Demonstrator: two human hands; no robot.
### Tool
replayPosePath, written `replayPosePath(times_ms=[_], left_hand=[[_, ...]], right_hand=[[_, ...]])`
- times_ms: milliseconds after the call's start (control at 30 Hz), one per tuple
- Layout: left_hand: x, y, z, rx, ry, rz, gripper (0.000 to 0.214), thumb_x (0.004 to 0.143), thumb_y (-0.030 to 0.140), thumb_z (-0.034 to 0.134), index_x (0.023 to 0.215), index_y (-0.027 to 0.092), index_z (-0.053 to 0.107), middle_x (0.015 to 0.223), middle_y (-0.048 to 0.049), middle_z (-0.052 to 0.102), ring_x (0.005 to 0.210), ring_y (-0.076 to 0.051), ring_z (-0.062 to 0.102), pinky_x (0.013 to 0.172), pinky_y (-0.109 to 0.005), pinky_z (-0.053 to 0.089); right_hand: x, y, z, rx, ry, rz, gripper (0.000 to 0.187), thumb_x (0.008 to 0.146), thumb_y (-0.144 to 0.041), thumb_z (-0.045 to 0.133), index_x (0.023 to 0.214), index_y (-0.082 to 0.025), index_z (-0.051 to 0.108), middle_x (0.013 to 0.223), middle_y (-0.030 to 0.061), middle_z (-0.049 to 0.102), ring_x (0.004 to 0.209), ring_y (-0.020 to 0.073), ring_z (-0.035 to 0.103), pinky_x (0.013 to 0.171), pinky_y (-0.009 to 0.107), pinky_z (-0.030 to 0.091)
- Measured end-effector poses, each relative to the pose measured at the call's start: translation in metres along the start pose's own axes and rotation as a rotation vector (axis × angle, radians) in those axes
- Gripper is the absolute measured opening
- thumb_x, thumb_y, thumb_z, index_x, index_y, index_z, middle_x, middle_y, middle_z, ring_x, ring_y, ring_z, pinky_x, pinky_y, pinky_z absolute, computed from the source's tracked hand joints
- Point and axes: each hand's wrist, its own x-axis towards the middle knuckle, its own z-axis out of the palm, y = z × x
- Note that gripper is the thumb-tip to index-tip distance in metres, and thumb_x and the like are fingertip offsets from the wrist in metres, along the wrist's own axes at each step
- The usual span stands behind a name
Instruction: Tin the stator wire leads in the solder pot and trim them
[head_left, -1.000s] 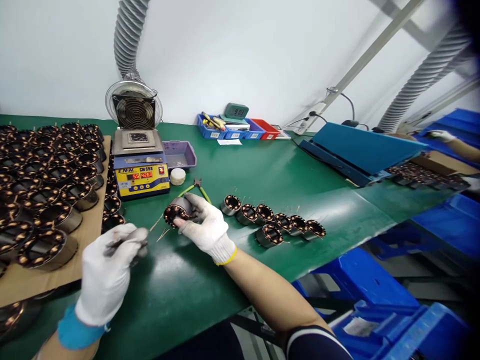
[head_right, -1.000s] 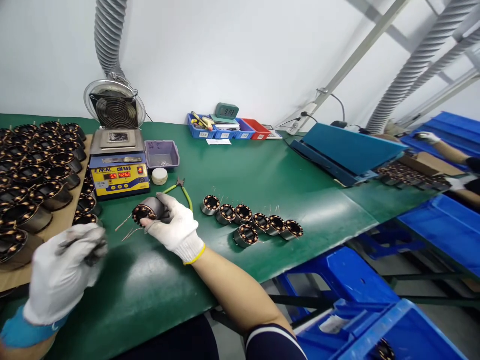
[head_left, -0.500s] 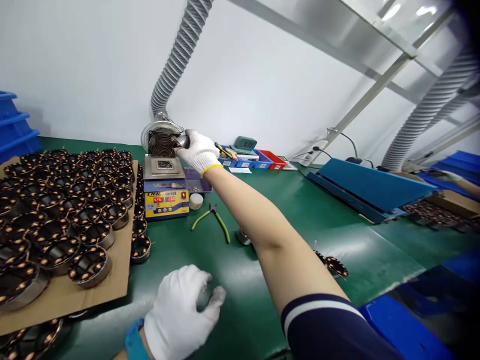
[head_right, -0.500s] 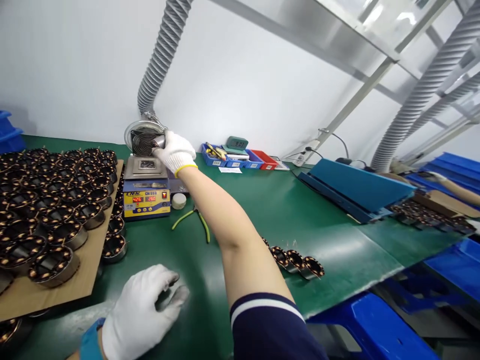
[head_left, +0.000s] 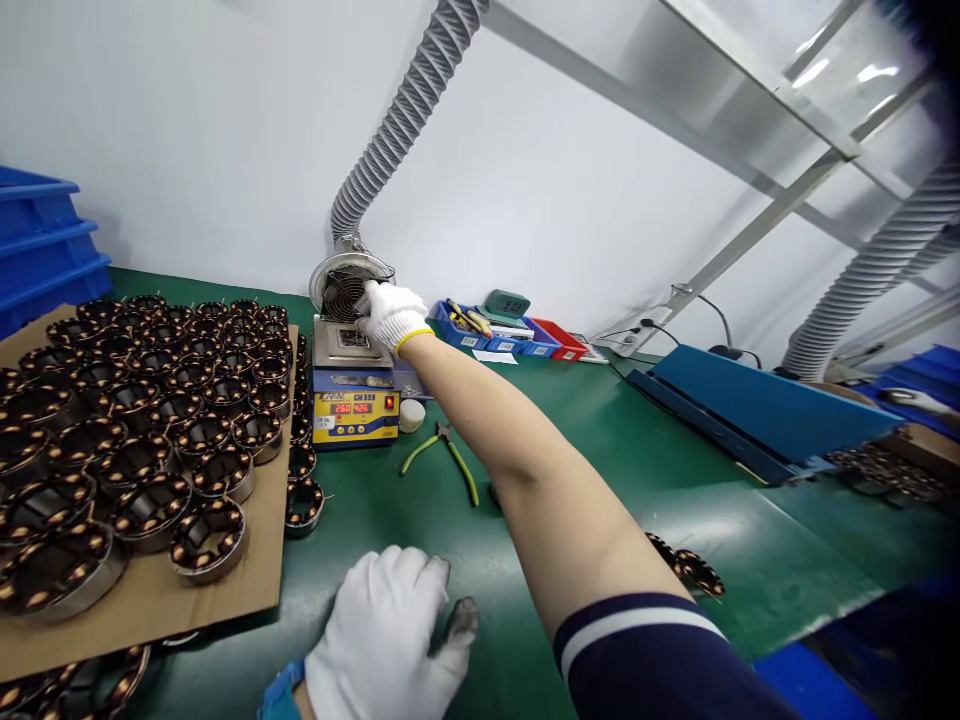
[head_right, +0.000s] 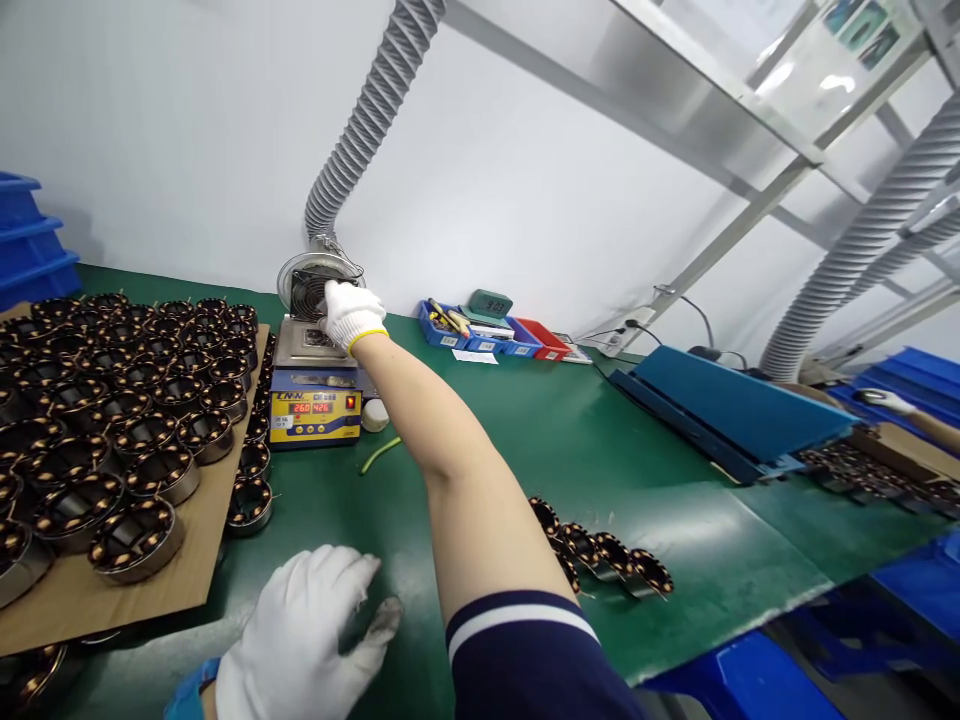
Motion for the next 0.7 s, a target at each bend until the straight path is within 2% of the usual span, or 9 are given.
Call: replayPosePath(times_ms=[333, 500, 600, 700], left_hand=[[0.001, -0.002, 0.000, -0.004, -0.003, -0.014, 0.015, 0.089, 0.030, 0.044, 0.092, 0.020, 0.056, 0.072, -0.0039, 0.059, 0.064, -0.024, 0.060, 0.054, -0.037, 0.046], [0.000, -0.005, 0.002, -0.019, -0.012, -0.044, 0.015, 0.089, 0.030, 0.047, 0.096, 0.020, 0.056, 0.074, -0.0033, 0.059, 0.063, -0.024, 0.059, 0.053, -0.039, 0.048], [0.000, -0.008, 0.002, -0.047, 0.021, -0.106, 0.019, 0.089, 0.033, 0.051, 0.101, 0.019, 0.056, 0.079, -0.0042, 0.062, 0.067, -0.024, 0.060, 0.057, -0.040, 0.052], [0.002, -0.013, 0.001, -0.171, 0.057, -0.262, 0.027, 0.087, 0.036, 0.056, 0.108, 0.018, 0.057, 0.089, -0.0062, 0.065, 0.075, -0.022, 0.063, 0.066, -0.040, 0.055]], right_hand=[[-0.004, -0.003, -0.002, -0.008, -0.017, 0.008, 0.042, 0.080, -0.037, 0.066, 0.117, -0.020, 0.055, 0.112, 0.0113, 0.063, 0.102, 0.0321, 0.062, 0.082, 0.044, 0.055], [-0.002, 0.003, -0.008, 0.074, 0.046, 0.040, 0.037, 0.078, -0.037, 0.066, 0.110, -0.021, 0.058, 0.108, 0.0090, 0.065, 0.099, 0.0304, 0.064, 0.083, 0.044, 0.054], [-0.011, 0.008, -0.023, 0.203, 0.109, 0.070, 0.037, 0.076, -0.040, 0.067, 0.107, -0.021, 0.062, 0.101, 0.0071, 0.068, 0.096, 0.0290, 0.064, 0.082, 0.042, 0.054], [-0.036, 0.010, -0.039, 0.385, 0.125, 0.102, 0.042, 0.075, -0.047, 0.068, 0.107, -0.022, 0.065, 0.097, 0.0049, 0.069, 0.095, 0.0279, 0.065, 0.083, 0.041, 0.054]])
